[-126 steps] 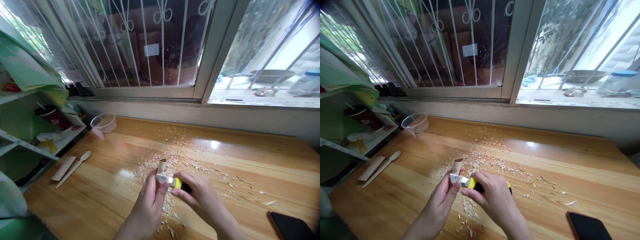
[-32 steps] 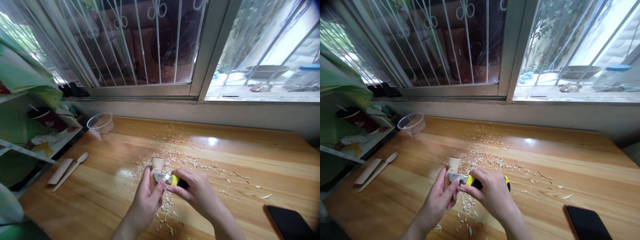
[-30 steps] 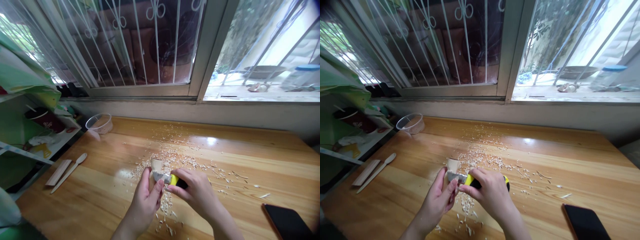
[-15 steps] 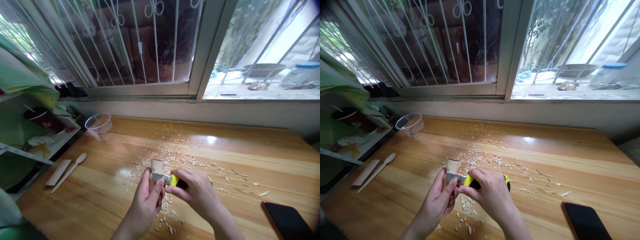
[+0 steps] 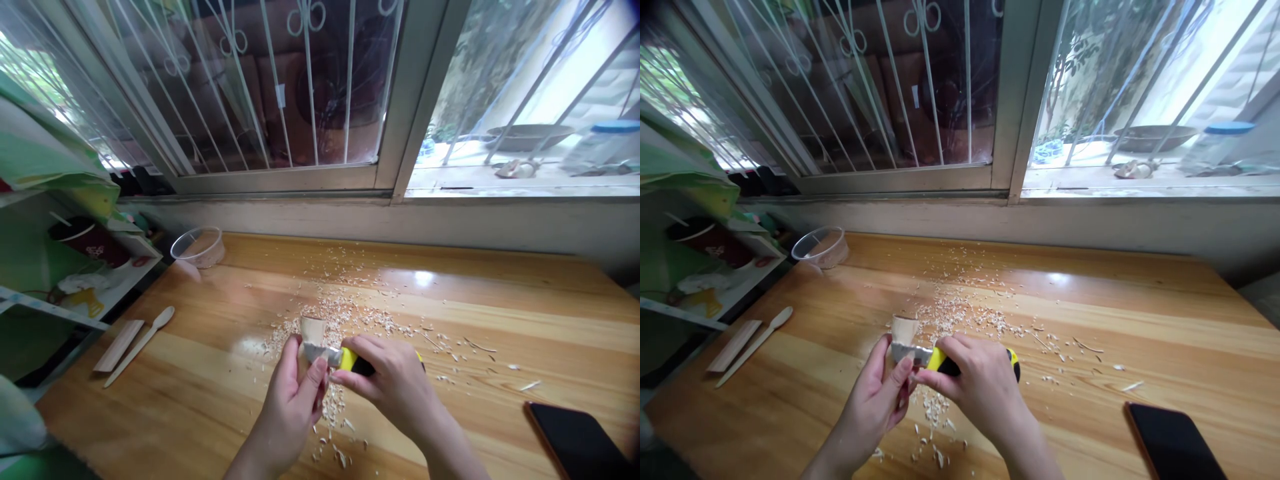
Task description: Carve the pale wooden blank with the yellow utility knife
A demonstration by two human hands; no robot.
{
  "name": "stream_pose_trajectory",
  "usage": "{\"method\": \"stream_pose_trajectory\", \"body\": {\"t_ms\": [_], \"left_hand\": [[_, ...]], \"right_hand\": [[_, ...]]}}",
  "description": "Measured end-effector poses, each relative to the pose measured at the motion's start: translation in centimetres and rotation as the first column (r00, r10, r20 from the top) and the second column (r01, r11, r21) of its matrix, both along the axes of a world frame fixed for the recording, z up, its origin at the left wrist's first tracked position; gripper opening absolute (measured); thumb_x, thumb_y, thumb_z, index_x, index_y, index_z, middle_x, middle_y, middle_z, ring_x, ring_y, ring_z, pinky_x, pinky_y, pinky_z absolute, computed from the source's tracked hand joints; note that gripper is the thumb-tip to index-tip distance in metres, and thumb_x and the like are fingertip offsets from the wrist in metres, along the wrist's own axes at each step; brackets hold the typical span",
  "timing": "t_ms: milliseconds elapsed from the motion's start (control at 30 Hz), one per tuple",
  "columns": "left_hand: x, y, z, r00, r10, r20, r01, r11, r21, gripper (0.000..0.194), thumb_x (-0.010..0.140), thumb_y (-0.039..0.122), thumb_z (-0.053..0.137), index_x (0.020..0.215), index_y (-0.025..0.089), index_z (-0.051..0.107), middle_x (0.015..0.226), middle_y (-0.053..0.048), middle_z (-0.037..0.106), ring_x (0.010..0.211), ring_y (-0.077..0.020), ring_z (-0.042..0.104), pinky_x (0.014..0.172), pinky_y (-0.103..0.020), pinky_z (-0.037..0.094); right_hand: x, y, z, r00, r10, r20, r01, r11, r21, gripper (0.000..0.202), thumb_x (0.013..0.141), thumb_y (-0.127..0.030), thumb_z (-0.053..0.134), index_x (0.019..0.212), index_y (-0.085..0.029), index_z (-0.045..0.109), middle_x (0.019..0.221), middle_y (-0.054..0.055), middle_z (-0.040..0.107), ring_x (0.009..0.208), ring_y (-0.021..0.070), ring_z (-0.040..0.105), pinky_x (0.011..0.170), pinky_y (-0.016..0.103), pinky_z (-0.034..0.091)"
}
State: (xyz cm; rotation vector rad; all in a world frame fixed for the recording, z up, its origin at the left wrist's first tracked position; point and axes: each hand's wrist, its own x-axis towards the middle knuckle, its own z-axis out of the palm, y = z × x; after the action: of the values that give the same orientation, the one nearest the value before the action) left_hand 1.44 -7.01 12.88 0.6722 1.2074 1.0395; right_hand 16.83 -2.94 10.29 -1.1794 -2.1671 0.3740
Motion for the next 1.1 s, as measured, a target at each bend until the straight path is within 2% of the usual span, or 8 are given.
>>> {"method": "stream_pose_trajectory", "body": {"t_ms": [133,333,400,567,667,833,933,1100], "left_hand": [[-0.1,0.0,0.1,1.000,-0.012,-0.008,0.012,1.000,-0.018,0.051,0.067,0.058,0.067,0.098,0.025,0.043,0.054,0.011,0.042,0.041,-0.0030,0.032,0.038,-0.011,0.023],[-0.6,0.0,-1.0,0.994,-0.099,-0.049,0.106,0.981,0.164,0.041,0.077,0.053,0.060,0.097,0.023,0.042,0.053,0.011,0.046,0.035,-0.0023,0.030,0.033,-0.012,0.025],[-0.7,0.0,-0.9,0.995,-0.092,-0.036,0.097,0.984,0.148,0.040,0.077,0.052,0.061,0.095,0.022,0.042,0.053,0.011,0.045,0.035,-0.0016,0.030,0.033,-0.011,0.024],[-0.3,0.2,0.5,0.999,0.005,0.040,-0.005,1.000,0.002,0.051,0.065,0.053,0.073,0.093,0.023,0.042,0.052,0.012,0.045,0.041,-0.0013,0.033,0.037,-0.007,0.025],[-0.2,0.2,0.6,1.000,0.026,0.007,-0.026,1.000,-0.004,0.051,0.065,0.055,0.071,0.092,0.023,0.042,0.052,0.011,0.046,0.041,-0.0016,0.035,0.036,-0.007,0.025],[-0.5,0.2,-0.3,0.991,-0.051,-0.124,0.065,0.992,0.110,0.043,0.075,0.054,0.063,0.092,0.021,0.042,0.052,0.011,0.047,0.032,-0.0010,0.030,0.028,-0.009,0.027],[-0.7,0.2,-0.6,0.991,-0.074,-0.114,0.089,0.986,0.140,0.043,0.076,0.052,0.063,0.096,0.021,0.041,0.050,0.012,0.045,0.032,-0.0015,0.032,0.028,-0.009,0.029],[-0.7,0.3,-0.5,0.993,-0.077,-0.090,0.089,0.986,0.140,0.045,0.074,0.053,0.064,0.095,0.021,0.041,0.050,0.012,0.045,0.031,-0.0010,0.032,0.029,-0.009,0.031]], "right_hand": [[0.0,0.0,0.1,1.000,-0.002,-0.010,0.002,1.000,0.002,0.050,0.088,-0.061,0.038,0.074,-0.019,0.062,0.061,0.001,0.060,0.050,0.0113,0.051,0.049,0.024,0.033],[0.4,0.0,0.5,0.996,0.087,-0.018,-0.088,0.990,-0.109,0.053,0.085,-0.066,0.039,0.070,-0.020,0.060,0.059,-0.001,0.057,0.051,0.0100,0.050,0.048,0.023,0.034],[0.3,0.0,0.4,0.997,0.073,-0.013,-0.074,0.993,-0.092,0.054,0.084,-0.067,0.038,0.070,-0.020,0.060,0.058,-0.001,0.057,0.050,0.0100,0.049,0.048,0.023,0.033],[-0.2,0.0,0.0,1.000,-0.001,0.003,0.001,1.000,0.017,0.056,0.084,-0.068,0.037,0.070,-0.020,0.061,0.057,0.000,0.058,0.048,0.0107,0.049,0.047,0.025,0.032],[-0.4,0.1,-0.1,0.999,-0.038,-0.013,0.038,0.998,0.050,0.056,0.084,-0.068,0.037,0.071,-0.020,0.062,0.058,0.000,0.059,0.048,0.0113,0.049,0.047,0.025,0.032],[0.2,0.1,0.1,0.997,0.060,-0.045,-0.065,0.991,-0.116,0.051,0.085,-0.066,0.041,0.073,-0.020,0.060,0.060,-0.001,0.058,0.051,0.0103,0.049,0.049,0.024,0.034],[0.5,0.2,0.1,0.993,0.101,-0.057,-0.110,0.975,-0.194,0.048,0.084,-0.065,0.045,0.072,-0.020,0.058,0.060,-0.002,0.056,0.052,0.0099,0.048,0.050,0.023,0.034],[0.3,0.2,0.0,0.997,0.074,-0.030,-0.078,0.987,-0.142,0.049,0.084,-0.065,0.043,0.070,-0.020,0.058,0.060,-0.002,0.057,0.051,0.0099,0.048,0.050,0.023,0.032]]}}
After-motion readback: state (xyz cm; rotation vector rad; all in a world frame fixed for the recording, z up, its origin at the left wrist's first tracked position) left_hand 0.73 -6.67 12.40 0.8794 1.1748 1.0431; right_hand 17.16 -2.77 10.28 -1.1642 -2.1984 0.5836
